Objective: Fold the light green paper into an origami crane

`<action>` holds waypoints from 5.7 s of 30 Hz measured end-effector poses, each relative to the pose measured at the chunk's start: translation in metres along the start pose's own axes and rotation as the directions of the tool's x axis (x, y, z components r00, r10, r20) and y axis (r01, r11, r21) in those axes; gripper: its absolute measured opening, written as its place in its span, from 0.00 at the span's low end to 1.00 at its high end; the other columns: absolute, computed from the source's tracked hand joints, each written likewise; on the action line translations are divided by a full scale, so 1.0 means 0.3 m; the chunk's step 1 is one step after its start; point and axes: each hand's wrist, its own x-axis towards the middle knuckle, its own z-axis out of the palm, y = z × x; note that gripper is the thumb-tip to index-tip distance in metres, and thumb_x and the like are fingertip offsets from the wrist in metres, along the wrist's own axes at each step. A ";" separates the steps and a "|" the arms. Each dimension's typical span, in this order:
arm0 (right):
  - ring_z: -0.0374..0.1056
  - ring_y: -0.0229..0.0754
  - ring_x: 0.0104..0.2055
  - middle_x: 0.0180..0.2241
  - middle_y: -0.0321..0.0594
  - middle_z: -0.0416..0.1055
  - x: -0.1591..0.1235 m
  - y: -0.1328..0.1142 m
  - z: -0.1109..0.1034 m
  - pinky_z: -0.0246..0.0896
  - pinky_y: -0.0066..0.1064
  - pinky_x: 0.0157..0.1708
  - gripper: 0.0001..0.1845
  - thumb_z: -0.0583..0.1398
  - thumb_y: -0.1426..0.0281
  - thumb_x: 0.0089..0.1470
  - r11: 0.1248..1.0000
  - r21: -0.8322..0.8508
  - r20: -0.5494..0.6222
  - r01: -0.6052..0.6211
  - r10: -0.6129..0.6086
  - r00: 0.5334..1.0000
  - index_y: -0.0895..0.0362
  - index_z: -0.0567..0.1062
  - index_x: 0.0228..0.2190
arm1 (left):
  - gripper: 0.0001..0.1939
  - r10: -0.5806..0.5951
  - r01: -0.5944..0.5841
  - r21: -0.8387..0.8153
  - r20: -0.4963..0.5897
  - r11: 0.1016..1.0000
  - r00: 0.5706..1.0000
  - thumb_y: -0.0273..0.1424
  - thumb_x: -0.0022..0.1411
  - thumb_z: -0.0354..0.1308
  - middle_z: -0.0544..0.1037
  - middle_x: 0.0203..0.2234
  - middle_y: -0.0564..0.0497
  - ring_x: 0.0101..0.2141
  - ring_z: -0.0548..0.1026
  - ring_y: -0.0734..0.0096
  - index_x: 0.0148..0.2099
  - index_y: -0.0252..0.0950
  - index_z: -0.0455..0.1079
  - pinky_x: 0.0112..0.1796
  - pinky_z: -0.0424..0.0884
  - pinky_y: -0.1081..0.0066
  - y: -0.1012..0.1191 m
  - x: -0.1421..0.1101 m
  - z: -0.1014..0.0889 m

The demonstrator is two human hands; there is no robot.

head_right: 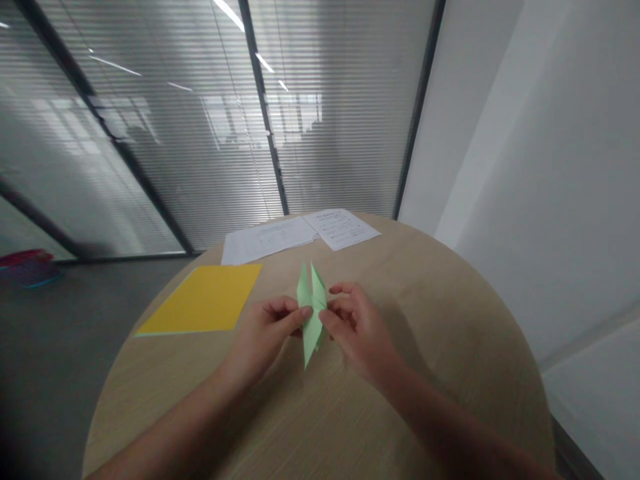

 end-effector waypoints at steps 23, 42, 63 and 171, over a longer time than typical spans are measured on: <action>0.55 0.34 0.26 0.22 0.32 0.59 0.016 0.012 -0.021 0.51 0.26 0.26 0.26 0.60 0.48 0.58 0.977 -0.211 0.108 -0.010 0.034 0.994 0.56 0.65 0.23 | 0.16 0.077 -0.105 0.247 0.120 0.963 0.990 0.40 0.61 0.59 0.73 0.20 0.52 0.24 0.69 0.72 0.27 0.34 0.75 0.27 0.66 0.73 0.005 -0.008 -0.004; 0.65 0.33 0.26 0.25 0.33 0.70 0.017 0.025 -0.023 0.61 0.25 0.28 0.28 0.73 0.50 0.42 0.895 0.256 0.349 -0.366 0.267 0.898 0.57 0.73 0.32 | 0.14 0.237 -0.236 0.183 0.020 0.954 0.971 0.41 0.63 0.60 0.76 0.25 0.50 0.24 0.70 0.73 0.36 0.34 0.79 0.26 0.68 0.73 0.051 -0.050 -0.001; 0.61 0.31 0.24 0.26 0.34 0.68 -0.001 -0.003 -0.022 0.55 0.22 0.23 0.31 0.67 0.45 0.51 0.967 -0.026 0.331 -0.254 0.248 0.910 0.58 0.72 0.43 | 0.08 0.259 -0.258 0.067 -0.004 0.964 0.966 0.29 0.59 0.62 0.74 0.27 0.53 0.26 0.71 0.76 0.42 0.36 0.76 0.25 0.70 0.77 0.069 -0.037 -0.019; 0.59 0.36 0.29 0.26 0.36 0.67 -0.035 -0.050 0.025 0.55 0.28 0.30 0.13 0.61 0.60 0.55 0.918 -0.394 0.076 -0.052 0.089 0.993 0.58 0.78 0.30 | 0.13 0.080 -0.107 0.235 0.122 0.966 0.989 0.39 0.62 0.60 0.74 0.22 0.53 0.20 0.67 0.76 0.33 0.35 0.78 0.20 0.65 0.78 0.100 -0.032 -0.020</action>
